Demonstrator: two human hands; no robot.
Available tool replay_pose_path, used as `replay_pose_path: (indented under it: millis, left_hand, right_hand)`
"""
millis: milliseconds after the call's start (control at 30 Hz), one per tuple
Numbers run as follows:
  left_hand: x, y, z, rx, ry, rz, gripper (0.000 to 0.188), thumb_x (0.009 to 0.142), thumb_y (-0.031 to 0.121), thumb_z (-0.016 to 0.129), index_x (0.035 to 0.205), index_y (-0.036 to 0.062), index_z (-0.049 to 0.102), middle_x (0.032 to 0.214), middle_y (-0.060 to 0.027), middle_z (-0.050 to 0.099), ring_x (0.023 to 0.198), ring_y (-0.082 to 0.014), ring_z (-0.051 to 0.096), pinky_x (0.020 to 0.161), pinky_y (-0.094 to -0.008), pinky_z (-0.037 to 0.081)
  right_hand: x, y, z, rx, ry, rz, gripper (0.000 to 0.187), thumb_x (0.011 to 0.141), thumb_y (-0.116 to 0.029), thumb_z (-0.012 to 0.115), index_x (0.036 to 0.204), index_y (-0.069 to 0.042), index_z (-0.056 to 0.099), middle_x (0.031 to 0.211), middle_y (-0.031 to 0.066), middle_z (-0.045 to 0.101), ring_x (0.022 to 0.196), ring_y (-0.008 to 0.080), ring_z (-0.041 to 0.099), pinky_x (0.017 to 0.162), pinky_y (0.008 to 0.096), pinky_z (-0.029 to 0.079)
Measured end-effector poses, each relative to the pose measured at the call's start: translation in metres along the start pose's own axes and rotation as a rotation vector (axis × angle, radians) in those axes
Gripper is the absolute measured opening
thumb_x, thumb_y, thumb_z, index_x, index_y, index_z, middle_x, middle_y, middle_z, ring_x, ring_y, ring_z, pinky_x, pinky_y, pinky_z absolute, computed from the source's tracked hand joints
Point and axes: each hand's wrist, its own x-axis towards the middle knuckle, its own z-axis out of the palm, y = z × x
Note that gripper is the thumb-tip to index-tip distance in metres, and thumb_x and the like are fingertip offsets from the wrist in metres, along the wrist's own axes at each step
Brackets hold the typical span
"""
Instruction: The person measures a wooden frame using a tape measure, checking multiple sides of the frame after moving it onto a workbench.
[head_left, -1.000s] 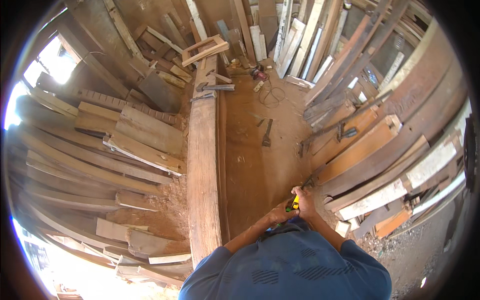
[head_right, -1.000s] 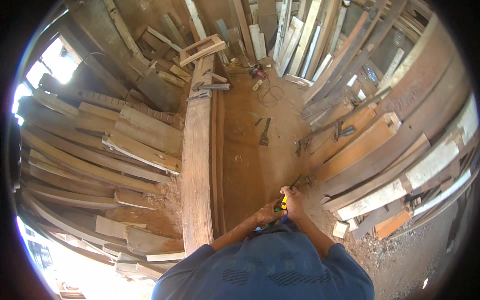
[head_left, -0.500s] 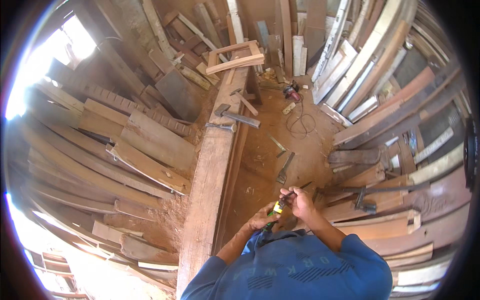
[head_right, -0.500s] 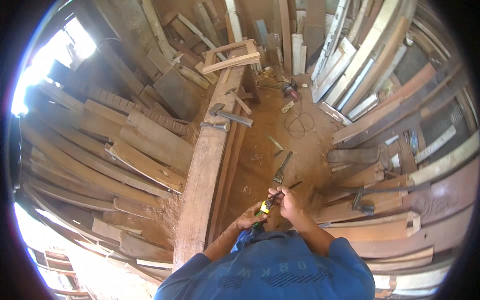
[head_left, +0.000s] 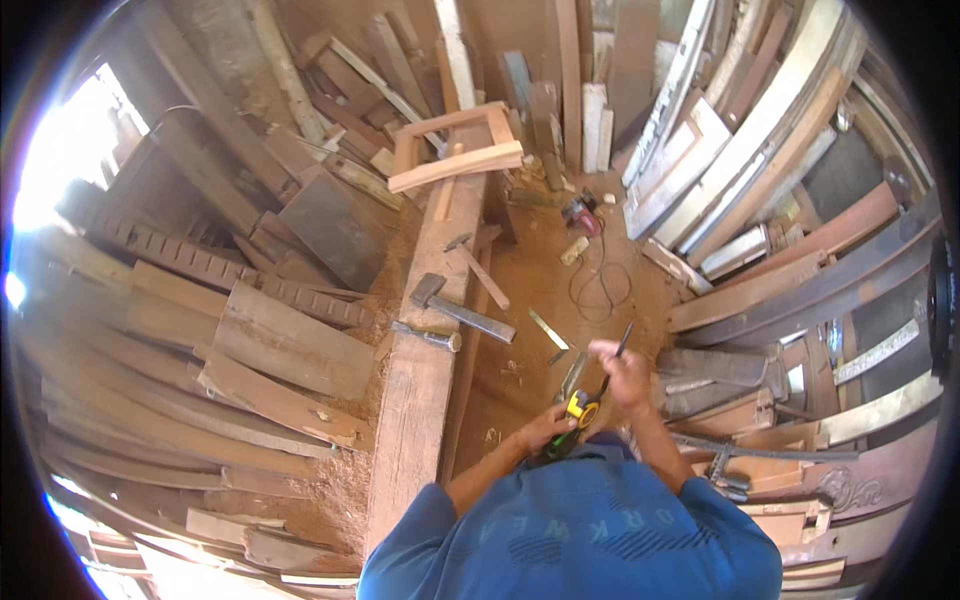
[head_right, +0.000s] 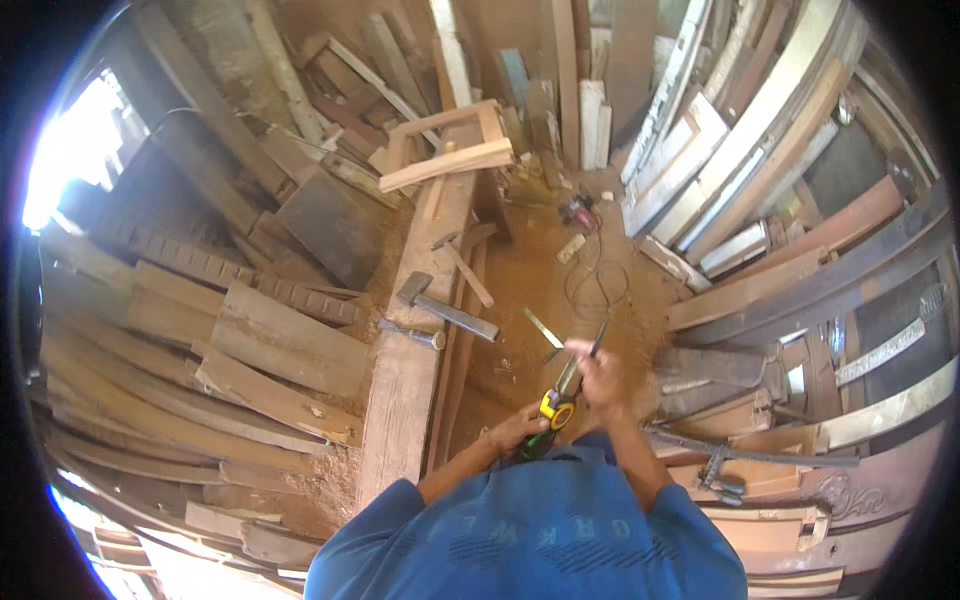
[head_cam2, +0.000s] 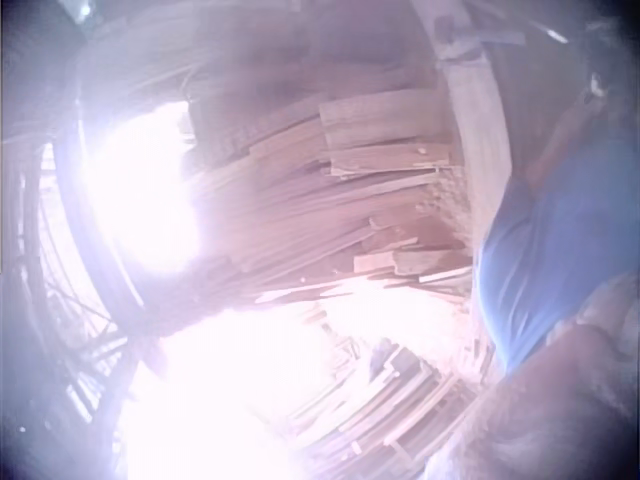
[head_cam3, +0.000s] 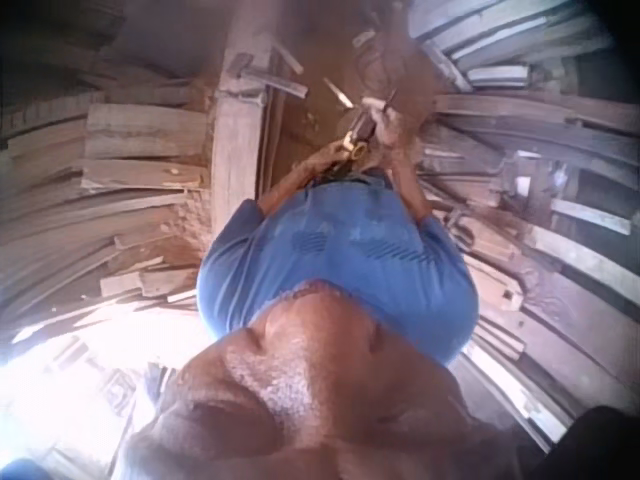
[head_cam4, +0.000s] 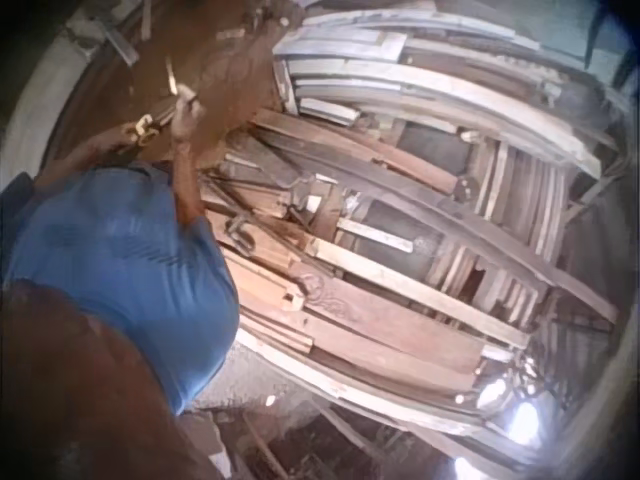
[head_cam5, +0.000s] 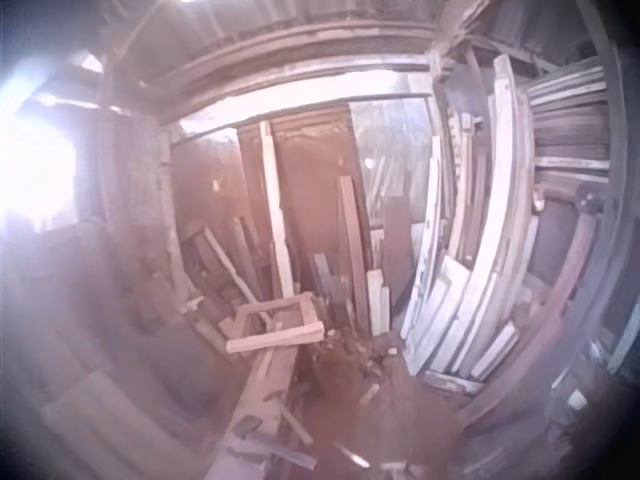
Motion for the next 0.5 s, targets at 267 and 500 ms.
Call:
replay_pose_path:
  millis: [267,500]
  left_hand:
    - [0.103,0.063,-0.048,-0.214,-0.048,-0.057,0.063,0.086,0.038,0.071,0.135,0.0115,0.042,0.101,-0.0066,0.058,0.085,-0.0153,0.060,0.076,-0.0294,0.053]
    - [0.240,0.122,-0.076,-0.133,0.318,-0.016,0.061,0.089,0.036,0.068,0.138,0.0112,0.041,0.109,-0.0032,0.057,0.083,-0.0115,0.057,0.073,-0.0275,0.052]
  right_hand:
    - [0.118,0.013,-0.103,-0.218,0.273,0.074,0.033,0.087,-0.011,0.052,0.113,0.002,0.066,0.067,-0.0064,0.049,0.056,0.0036,0.038,0.051,0.0198,0.032]
    - [0.225,0.054,-0.091,-0.205,-0.186,0.201,0.057,0.089,-0.030,0.062,0.132,0.005,0.048,0.089,0.0026,0.058,0.079,0.0091,0.052,0.073,0.0256,0.045]
